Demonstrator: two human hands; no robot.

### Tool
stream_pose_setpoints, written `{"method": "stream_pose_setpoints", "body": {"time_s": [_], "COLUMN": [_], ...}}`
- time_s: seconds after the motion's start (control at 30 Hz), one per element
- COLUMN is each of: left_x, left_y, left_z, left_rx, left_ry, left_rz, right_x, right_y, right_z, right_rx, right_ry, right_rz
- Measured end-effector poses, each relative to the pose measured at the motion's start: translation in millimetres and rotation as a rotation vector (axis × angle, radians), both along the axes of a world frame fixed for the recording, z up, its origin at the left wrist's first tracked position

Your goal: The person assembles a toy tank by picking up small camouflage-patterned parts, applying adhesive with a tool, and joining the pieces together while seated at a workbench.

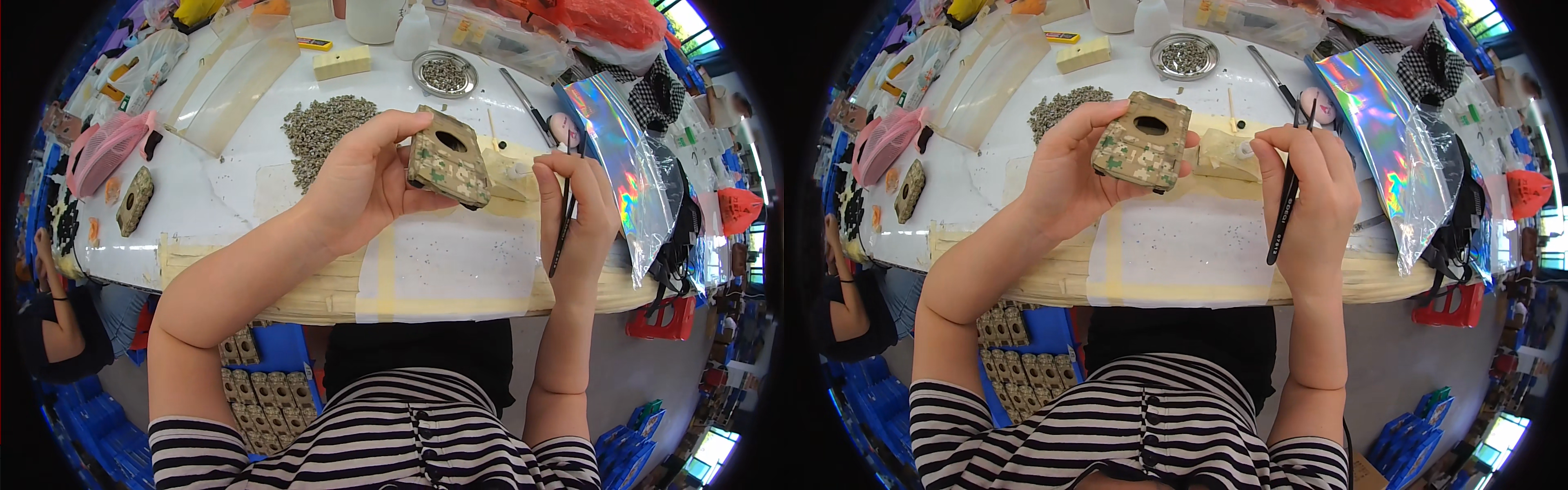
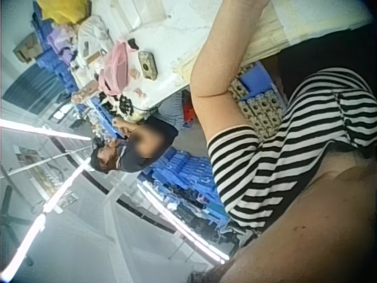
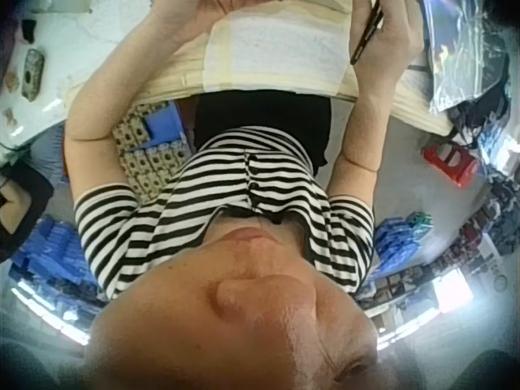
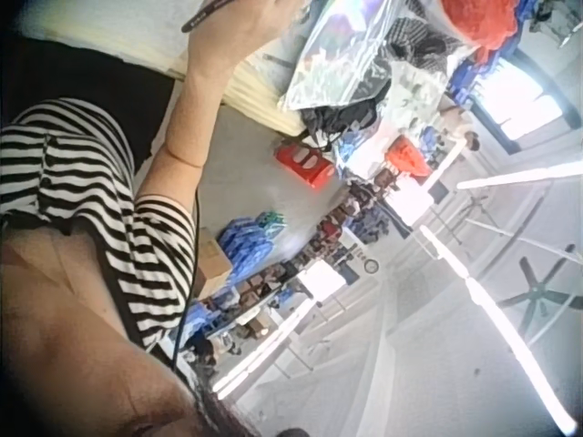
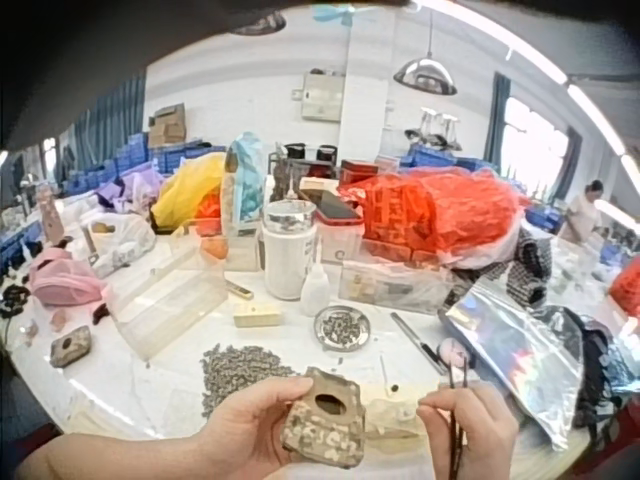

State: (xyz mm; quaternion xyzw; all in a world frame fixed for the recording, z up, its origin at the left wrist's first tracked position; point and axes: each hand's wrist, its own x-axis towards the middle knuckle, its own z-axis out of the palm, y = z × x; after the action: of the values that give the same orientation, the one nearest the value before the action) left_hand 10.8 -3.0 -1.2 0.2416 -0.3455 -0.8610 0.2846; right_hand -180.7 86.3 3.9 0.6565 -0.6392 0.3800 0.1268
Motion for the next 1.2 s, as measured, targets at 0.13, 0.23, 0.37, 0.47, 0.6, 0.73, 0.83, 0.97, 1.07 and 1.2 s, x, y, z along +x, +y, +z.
{"method": "stream_pose_setpoints", "body": {"time_s": [0.13, 0.23, 0.37, 0.47, 0.6, 0.73, 0.83, 0.97, 1.07, 1.2], "left_x": [2.3, 1.4, 0.8, 0.9, 0.9, 1.4, 0.3, 1.6, 1.1, 0.4], "left_y": [-3.4, -5.9, -4.9, -6.1, -8.9, -9.4, -9.6, -10.1, -9.7, -9.4], "left_z": [-1.0, -3.3, -2.7, -6.0, -8.2, -8.3, -8.6, -10.2, -10.4, -9.9], "left_rx": [-0.036, -0.023, -0.016, -0.002, 0.0, 0.002, 0.007, -0.014, -0.02, -0.026], "left_ry": [0.005, 0.03, 0.005, 0.016, 0.032, 0.048, 0.046, 0.026, 0.033, 0.042], "left_rz": [0.018, 0.022, 0.04, 0.044, 0.038, 0.045, 0.048, 0.046, 0.039, 0.042], "right_x": [-6.2, -16.8, -19.9, -20.4, -23.4, -19.3, -8.8, -8.4, -6.7, -6.6], "right_y": [5.8, 22.3, 51.8, 73.5, 87.6, 92.6, 94.8, 91.6, 91.2, 90.8], "right_z": [-3.7, -7.5, -12.7, -19.8, -36.2, -48.8, -53.2, -49.4, -50.7, -51.1], "right_rx": [0.027, 0.0, 0.142, 0.241, 0.207, 0.136, 0.088, 0.066, 0.05, 0.044], "right_ry": [-0.002, -0.298, -0.538, -0.755, -0.803, -0.59, -0.433, -0.177, -0.14, -0.09], "right_rz": [0.036, 0.083, 0.11, 0.113, 0.122, 0.114, 0.073, 0.135, 0.13, 0.131]}}
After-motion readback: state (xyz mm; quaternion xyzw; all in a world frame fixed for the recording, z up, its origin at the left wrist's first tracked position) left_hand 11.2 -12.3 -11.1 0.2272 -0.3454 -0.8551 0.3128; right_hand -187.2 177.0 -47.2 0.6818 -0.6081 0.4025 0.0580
